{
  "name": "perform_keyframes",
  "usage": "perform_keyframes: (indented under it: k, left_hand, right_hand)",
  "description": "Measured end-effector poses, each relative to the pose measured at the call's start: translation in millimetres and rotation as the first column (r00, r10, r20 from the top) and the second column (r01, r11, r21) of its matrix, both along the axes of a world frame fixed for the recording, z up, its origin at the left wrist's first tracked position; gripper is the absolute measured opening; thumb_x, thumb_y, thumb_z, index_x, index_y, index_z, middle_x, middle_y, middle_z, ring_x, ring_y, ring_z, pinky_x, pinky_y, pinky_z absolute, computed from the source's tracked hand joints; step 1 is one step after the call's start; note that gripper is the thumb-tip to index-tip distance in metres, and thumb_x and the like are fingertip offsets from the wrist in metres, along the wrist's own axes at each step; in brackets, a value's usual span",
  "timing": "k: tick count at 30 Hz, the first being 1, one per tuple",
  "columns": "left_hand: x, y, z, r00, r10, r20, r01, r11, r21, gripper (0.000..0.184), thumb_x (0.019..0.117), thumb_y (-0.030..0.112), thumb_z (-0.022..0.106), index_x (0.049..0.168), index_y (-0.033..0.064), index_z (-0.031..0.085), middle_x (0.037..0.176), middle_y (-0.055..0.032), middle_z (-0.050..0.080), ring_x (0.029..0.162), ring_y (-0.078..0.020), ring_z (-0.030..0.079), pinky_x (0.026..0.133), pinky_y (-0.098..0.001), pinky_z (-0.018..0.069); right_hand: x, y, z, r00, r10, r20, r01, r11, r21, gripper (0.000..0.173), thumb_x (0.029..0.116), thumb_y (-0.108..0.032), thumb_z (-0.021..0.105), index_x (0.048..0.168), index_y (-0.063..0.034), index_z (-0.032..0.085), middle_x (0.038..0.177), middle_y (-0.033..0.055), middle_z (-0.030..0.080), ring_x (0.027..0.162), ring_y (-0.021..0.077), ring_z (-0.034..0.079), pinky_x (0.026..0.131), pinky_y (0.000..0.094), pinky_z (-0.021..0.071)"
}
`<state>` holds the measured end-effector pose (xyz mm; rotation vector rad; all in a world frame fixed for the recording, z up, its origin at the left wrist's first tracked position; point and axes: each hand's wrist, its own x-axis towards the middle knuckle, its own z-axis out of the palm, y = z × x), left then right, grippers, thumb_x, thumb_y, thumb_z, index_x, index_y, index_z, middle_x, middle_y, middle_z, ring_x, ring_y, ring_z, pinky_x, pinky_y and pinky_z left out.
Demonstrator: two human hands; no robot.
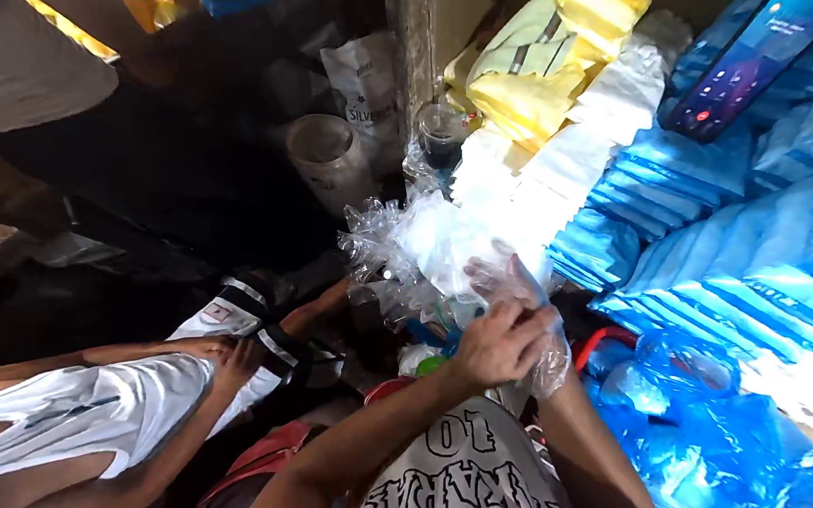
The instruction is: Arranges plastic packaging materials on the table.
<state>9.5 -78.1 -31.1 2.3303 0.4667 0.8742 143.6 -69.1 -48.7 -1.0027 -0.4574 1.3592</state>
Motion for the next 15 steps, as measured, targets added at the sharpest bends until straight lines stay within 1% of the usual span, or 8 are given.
perform_keyframes:
  k: [3,5,6,8,9,11,13,15]
  left_hand:
    - [-2,-36,15,0.961,-0.275,-0.005,0.275,0.961,0.000,0.041,0.1006,0.034,0.059,0.139,0.0206,0.064,0.114,-0.0093,0.069,0.098,-0.0217,0.070,0.072,-0.0383,0.0616]
    - [-4,-38,18,0.904,-0.414,0.106,0.421,0.905,-0.061,0.043,0.0999,0.035,0.062,0.139,0.0181,0.063,0.115,-0.0099,0.067,0.099,-0.0208,0.068,0.076,-0.0379,0.0606]
    - [-4,-30,17,0.903,-0.397,0.163,0.418,0.899,-0.128,0.040,0.0994,0.033,0.064,0.136,0.0171,0.066,0.118,-0.0094,0.069,0.102,-0.0189,0.069,0.082,-0.0384,0.0619]
    - [2,-1,10,0.960,-0.224,0.171,0.261,0.935,-0.241,0.033,0.0995,0.025,0.064,0.130,0.0119,0.068,0.117,-0.0088,0.071,0.099,-0.0170,0.070,0.085,-0.0388,0.0627]
    - [6,17,5,0.990,-0.109,0.090,0.128,0.962,-0.240,0.032,0.0993,0.024,0.064,0.128,0.0105,0.067,0.117,-0.0091,0.070,0.101,-0.0183,0.070,0.086,-0.0397,0.0624]
    - [14,52,-6,0.977,0.063,-0.204,-0.091,0.987,-0.131,0.045,0.0952,0.027,0.068,0.135,0.0082,0.059,0.129,-0.0148,0.063,0.115,-0.0281,0.065,0.093,-0.0459,0.0586]
    - [23,71,-26,0.853,0.120,-0.508,-0.151,0.988,-0.021,0.063,0.0883,0.027,0.072,0.143,0.0050,0.050,0.138,-0.0212,0.055,0.122,-0.0398,0.057,0.092,-0.0537,0.0552]
    - [26,75,-42,0.722,0.076,-0.688,-0.103,0.995,0.002,0.059,0.0869,0.018,0.072,0.140,0.0022,0.052,0.138,-0.0237,0.053,0.122,-0.0445,0.056,0.087,-0.0574,0.0553]
  right_hand:
    - [6,-17,26,0.988,-0.152,0.031,0.150,0.987,0.058,0.058,0.1099,-0.049,0.033,0.160,-0.0194,0.031,0.149,0.0142,0.054,0.134,0.0299,0.056,0.112,0.0464,0.0476]
    - [15,-36,43,0.968,-0.169,0.185,0.148,0.981,0.123,0.058,0.1107,-0.048,0.032,0.162,-0.0203,0.028,0.154,0.0116,0.050,0.139,0.0283,0.051,0.116,0.0469,0.0439]
    - [18,-45,51,0.939,-0.202,0.278,0.171,0.976,0.131,0.057,0.1109,-0.046,0.031,0.161,-0.0206,0.028,0.153,0.0099,0.051,0.137,0.0260,0.054,0.114,0.0454,0.0456]
    - [19,-59,69,0.826,-0.293,0.481,0.293,0.953,0.079,0.048,0.1114,-0.038,0.036,0.155,-0.0182,0.040,0.144,0.0051,0.060,0.127,0.0179,0.061,0.107,0.0385,0.0517]
    - [20,-66,77,0.751,-0.290,0.593,0.322,0.945,0.054,0.044,0.1110,-0.031,0.041,0.153,-0.0170,0.045,0.142,0.0037,0.061,0.126,0.0150,0.062,0.107,0.0360,0.0525]
    - [22,-72,84,0.689,-0.295,0.661,0.363,0.931,0.037,0.043,0.1096,-0.030,0.046,0.150,-0.0167,0.049,0.138,0.0040,0.063,0.122,0.0150,0.064,0.104,0.0363,0.0544]
    - [24,-69,80,0.771,-0.336,0.541,0.375,0.926,0.041,0.045,0.1103,-0.036,0.042,0.150,-0.0156,0.048,0.134,0.0072,0.065,0.116,0.0182,0.066,0.101,0.0374,0.0553]
    - [26,-57,78,0.842,-0.362,0.400,0.385,0.923,0.026,0.047,0.1107,-0.040,0.038,0.150,-0.0146,0.045,0.131,0.0107,0.065,0.112,0.0211,0.067,0.097,0.0378,0.0562]
